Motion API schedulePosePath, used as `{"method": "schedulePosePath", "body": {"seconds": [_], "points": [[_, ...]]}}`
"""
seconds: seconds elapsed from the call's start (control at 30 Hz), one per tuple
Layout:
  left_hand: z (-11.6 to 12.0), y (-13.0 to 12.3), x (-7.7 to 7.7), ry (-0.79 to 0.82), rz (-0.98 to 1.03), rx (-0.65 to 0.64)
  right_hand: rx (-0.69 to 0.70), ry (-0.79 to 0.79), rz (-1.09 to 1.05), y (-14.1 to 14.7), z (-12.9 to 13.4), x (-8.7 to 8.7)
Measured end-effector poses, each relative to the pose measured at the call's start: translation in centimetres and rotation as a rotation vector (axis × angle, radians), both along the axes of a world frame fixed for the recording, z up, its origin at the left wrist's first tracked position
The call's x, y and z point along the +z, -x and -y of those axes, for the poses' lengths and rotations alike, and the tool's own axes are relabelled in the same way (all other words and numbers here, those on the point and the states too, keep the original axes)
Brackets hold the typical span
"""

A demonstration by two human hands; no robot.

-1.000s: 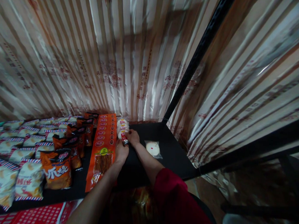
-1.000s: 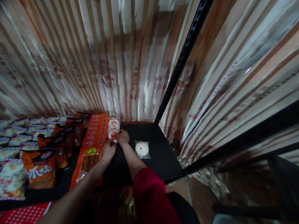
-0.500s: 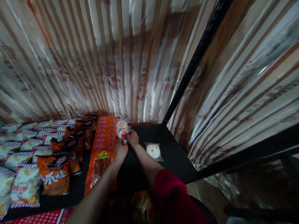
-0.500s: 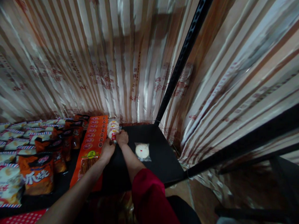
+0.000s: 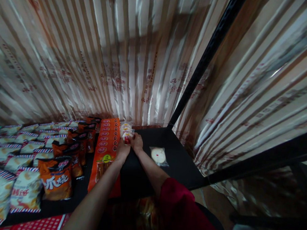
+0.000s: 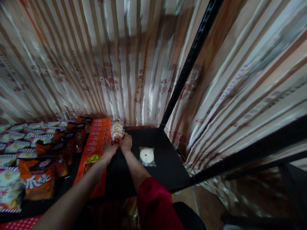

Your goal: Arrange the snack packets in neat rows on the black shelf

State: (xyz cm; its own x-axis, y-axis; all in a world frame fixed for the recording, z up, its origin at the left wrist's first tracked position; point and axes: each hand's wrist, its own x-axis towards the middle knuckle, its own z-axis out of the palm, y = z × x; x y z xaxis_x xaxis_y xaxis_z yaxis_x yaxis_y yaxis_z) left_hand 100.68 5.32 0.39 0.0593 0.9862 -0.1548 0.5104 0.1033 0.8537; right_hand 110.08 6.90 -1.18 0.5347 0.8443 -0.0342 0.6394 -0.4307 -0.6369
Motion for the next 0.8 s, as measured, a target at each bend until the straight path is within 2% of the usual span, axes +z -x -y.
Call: {"method": "schedulePosePath", "body": {"seconds": [0.23,0.5,0.67,0.8], "points": [[0.0,-0.1,0.9,0.132,0.128,0.007,0.033,0.011,0.040,0.1,0.1,0.4],[-0.5,-0.4,0.3,0.173,0.249,0.006,0.018,0.003,0.017,-0.1,-0.1,0.3],[-0.6,-0.6,-0.6,0.146,0.252,0.004,0.001,-0.008,0.004,-0.1,-0.1,-0.1],[-0.6,-0.6,-1.1,0.045,0.218,-0.031,0.004,-0.038,0.015,0.0,-0.2,-0.1]]}}
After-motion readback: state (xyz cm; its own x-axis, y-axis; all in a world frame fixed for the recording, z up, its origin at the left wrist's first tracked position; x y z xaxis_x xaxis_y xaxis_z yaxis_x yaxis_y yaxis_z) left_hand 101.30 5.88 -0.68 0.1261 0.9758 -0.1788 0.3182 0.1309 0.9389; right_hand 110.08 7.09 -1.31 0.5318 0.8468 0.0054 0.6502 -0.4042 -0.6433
